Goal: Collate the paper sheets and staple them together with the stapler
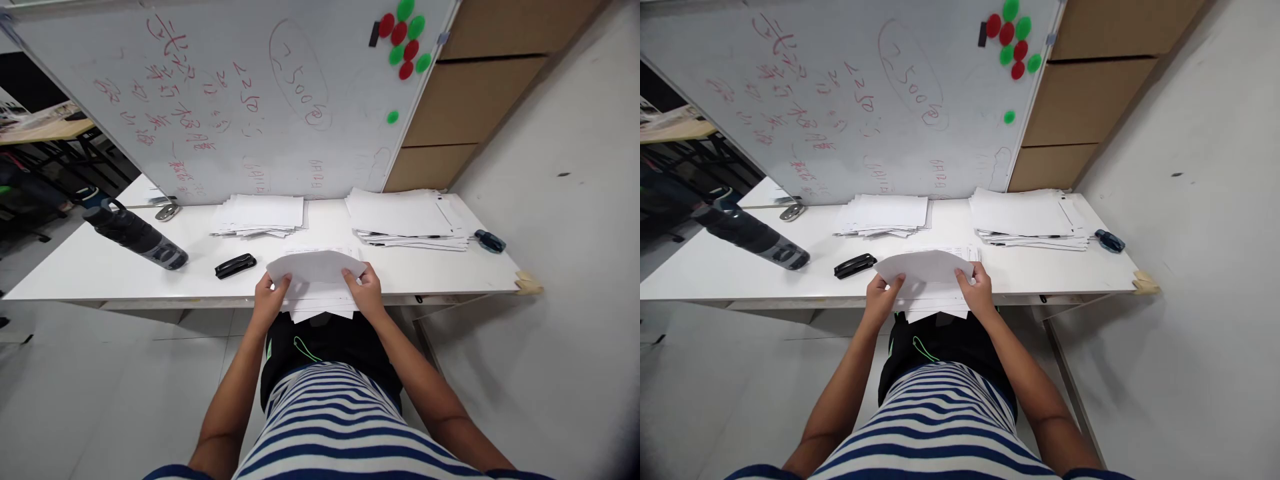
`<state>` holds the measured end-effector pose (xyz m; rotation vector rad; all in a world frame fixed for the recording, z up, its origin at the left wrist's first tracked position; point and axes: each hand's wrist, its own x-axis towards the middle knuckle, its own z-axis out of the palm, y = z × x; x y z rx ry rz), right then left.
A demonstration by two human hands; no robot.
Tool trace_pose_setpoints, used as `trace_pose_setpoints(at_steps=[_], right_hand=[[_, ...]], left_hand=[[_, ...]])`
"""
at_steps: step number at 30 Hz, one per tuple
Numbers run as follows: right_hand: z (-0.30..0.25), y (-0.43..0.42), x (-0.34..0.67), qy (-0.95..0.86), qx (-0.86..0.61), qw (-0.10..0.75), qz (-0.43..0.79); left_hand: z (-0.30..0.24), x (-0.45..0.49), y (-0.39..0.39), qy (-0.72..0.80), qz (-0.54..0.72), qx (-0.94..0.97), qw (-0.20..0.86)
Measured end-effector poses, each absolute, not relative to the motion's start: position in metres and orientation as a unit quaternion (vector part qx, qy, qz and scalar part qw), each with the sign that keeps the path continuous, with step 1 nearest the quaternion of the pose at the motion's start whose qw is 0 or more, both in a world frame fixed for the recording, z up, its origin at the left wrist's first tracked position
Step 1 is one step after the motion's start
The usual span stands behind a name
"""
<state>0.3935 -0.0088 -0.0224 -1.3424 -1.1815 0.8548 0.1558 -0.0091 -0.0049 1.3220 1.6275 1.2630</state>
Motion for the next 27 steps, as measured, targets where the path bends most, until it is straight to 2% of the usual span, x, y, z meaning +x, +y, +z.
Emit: trace_pose_setpoints(at_steps=[6, 9, 13, 15, 17, 20, 27], right_hand=[[-0.015, -0.015, 0.394, -0.505, -0.574, 0.554, 0.329], [-0.008, -0.018, 0.394, -0.495, -0.557, 0.56, 0.361], [-0.008, -0.02, 0.398, -0.449, -0.529, 0.543, 0.472], [-0.012, -0.021, 0.399, -0.429, -0.522, 0.53, 0.513], [-0.017, -0.023, 0.4, -0.414, -0.525, 0.518, 0.534], [-0.023, -0.025, 0.4, -0.399, -0.529, 0.506, 0.552], [-0.02, -0.023, 0.393, -0.381, -0.525, 0.523, 0.553]], left_hand=[[0.001, 0.16, -0.013, 0.62, 0.472, 0.521, 0.348], [0.005, 0.149, -0.012, 0.604, 0.473, 0.545, 0.338], [0.007, 0.105, 0.009, 0.633, 0.439, 0.611, 0.183], [0.003, 0.074, 0.028, 0.686, 0.346, 0.636, 0.075], [-0.004, 0.045, 0.045, 0.728, 0.225, 0.648, 0.021], [-0.016, 0.017, 0.059, 0.753, 0.123, 0.644, 0.056], [-0.013, 0.039, 0.024, 0.693, 0.179, 0.682, 0.151]])
